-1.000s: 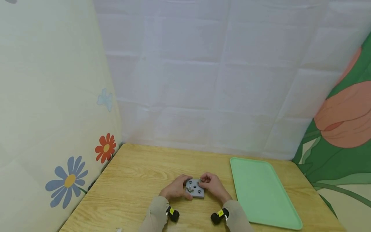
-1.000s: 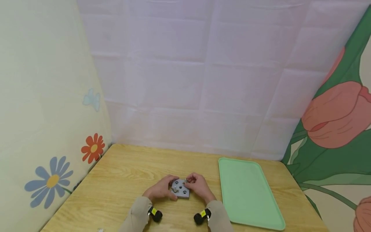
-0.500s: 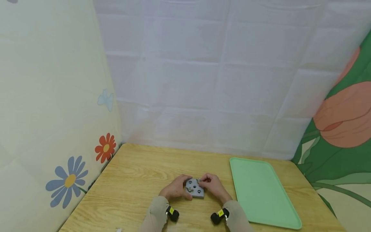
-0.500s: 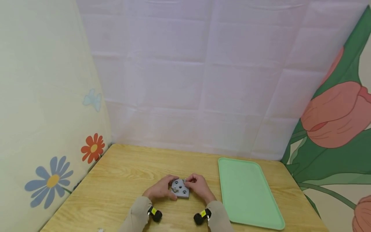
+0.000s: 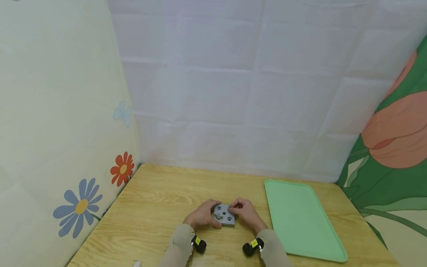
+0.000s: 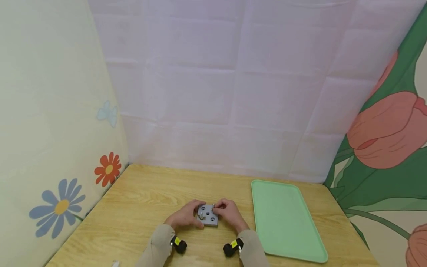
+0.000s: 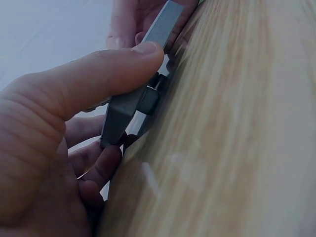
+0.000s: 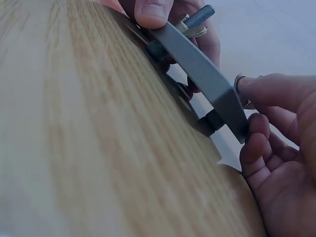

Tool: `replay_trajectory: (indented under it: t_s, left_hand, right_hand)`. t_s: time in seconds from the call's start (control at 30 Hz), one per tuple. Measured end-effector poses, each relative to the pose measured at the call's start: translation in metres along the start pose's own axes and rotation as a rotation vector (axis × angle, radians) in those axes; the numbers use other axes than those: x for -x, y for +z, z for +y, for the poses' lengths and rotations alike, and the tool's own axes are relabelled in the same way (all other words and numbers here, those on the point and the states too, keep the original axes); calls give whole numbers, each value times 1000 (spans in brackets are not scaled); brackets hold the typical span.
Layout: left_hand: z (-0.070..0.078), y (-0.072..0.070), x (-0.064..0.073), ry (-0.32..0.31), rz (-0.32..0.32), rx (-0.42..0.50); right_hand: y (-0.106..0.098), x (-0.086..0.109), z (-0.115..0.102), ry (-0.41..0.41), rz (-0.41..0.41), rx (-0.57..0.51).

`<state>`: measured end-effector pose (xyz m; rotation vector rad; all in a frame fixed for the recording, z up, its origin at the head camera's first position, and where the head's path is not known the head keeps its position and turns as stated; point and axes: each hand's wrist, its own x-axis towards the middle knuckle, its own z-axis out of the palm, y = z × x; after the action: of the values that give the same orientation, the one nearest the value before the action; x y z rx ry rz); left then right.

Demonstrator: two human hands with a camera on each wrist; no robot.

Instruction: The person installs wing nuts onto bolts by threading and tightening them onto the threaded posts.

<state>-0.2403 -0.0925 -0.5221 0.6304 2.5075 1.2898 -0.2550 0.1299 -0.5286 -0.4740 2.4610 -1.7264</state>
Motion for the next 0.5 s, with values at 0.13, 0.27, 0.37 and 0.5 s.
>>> replay_trajectory:
  t_s: [0.13,0.27,0.37,0.5]
  left_hand:
    - [1,-1,0,0,5,-4]
    - [1,-1,-1,0,5,-13]
    - [1,-1,-1,2,5,-20]
    - [0,0,-2,-5,2,-12]
  right_hand:
    - [1,-2,3,-21,22,32]
    - [3,-4,5,-15,36,39]
    - [3,-1,-5,-2,47,23]
    - [3,-1,-7,5,45,48]
